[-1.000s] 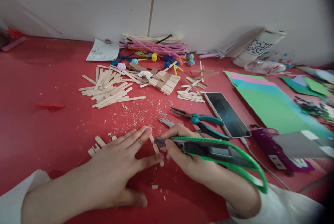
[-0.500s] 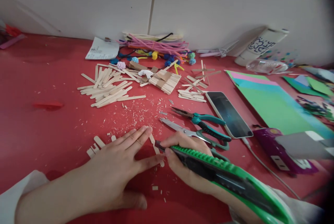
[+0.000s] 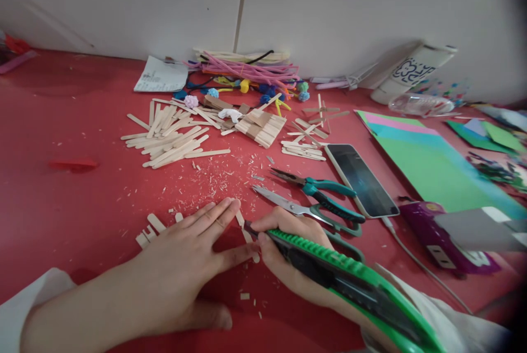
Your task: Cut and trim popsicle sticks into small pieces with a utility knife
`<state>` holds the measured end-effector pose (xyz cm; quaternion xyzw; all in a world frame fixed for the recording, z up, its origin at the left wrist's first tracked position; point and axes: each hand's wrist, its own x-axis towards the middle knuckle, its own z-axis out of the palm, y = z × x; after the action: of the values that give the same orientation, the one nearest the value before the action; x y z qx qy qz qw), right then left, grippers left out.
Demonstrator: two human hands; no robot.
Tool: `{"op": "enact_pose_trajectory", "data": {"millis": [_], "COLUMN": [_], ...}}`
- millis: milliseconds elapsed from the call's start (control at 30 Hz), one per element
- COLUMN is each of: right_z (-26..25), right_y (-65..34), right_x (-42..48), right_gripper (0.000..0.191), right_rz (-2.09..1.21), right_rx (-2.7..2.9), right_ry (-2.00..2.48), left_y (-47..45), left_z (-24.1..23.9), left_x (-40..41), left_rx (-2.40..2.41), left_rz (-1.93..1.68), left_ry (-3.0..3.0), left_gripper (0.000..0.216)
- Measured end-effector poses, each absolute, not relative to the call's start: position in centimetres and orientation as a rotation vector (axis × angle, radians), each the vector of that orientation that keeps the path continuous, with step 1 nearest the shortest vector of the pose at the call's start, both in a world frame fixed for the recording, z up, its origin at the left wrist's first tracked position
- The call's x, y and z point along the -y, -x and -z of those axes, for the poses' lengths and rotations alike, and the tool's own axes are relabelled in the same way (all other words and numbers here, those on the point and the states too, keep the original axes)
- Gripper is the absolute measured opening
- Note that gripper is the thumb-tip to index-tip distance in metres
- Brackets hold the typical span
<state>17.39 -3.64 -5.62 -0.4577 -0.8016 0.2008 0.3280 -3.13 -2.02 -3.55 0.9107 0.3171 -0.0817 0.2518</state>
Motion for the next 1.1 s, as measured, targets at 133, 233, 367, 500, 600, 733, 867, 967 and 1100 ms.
{"op": "enact_pose_trajectory", "data": {"millis": [133,233,367,500,600,733,867,967,1100], "right_z": [5.59,5.58,5.66,5.74,5.60,5.50,5.76,5.76,5.15], "right_y": [-17.07,-16.88,-16.86,-16.95,-16.83,-16.58,-16.64,-16.81,-16.91], "right_x": [3.51,3.28,3.20,3.26,3.18,3.26,3.53,3.42,2.97], "right_gripper": [0.012,0.015,0.012,0.011,0.014,0.013,0.014,0.011,0.009], "right_rz": [-0.533,-0.564,-0.533,-0.479,-0.481,-0.467,-0.410,-0.406,-0.490], "right_rx": [2.103,2.117,2.132,2.131,2.158,2.171,2.249,2.149,2.076], "right_ry": [1.122,1.103,1.129,1.121,1.066,1.020,0.859,1.040,1.195], "left_y": [3.02,2.86,2.86,2.96,2.96,3.06,3.19,3.15,3.11], "left_z": [3.31,3.14,3.18,3.21,3.23,3.67,4.03,3.67,3.39], "left_x": [1.98,1.92,1.84,1.80,1.80,1.95,2.10,2.00,1.87], "left_rx": [-0.858,-0.853,-0.851,-0.852,-0.849,-0.826,-0.857,-0.863,-0.853], "left_rz": [0.241,0.241,0.178,0.157,0.192,0.218,0.196,0.235,0.252], "left_ry": [-2.475,-2.475,-2.474,-2.475,-2.485,-2.510,-2.519,-2.497,-2.480], "left_gripper": [0.070,0.065,0.065,0.065,0.067,0.070,0.081,0.074,0.071]}}
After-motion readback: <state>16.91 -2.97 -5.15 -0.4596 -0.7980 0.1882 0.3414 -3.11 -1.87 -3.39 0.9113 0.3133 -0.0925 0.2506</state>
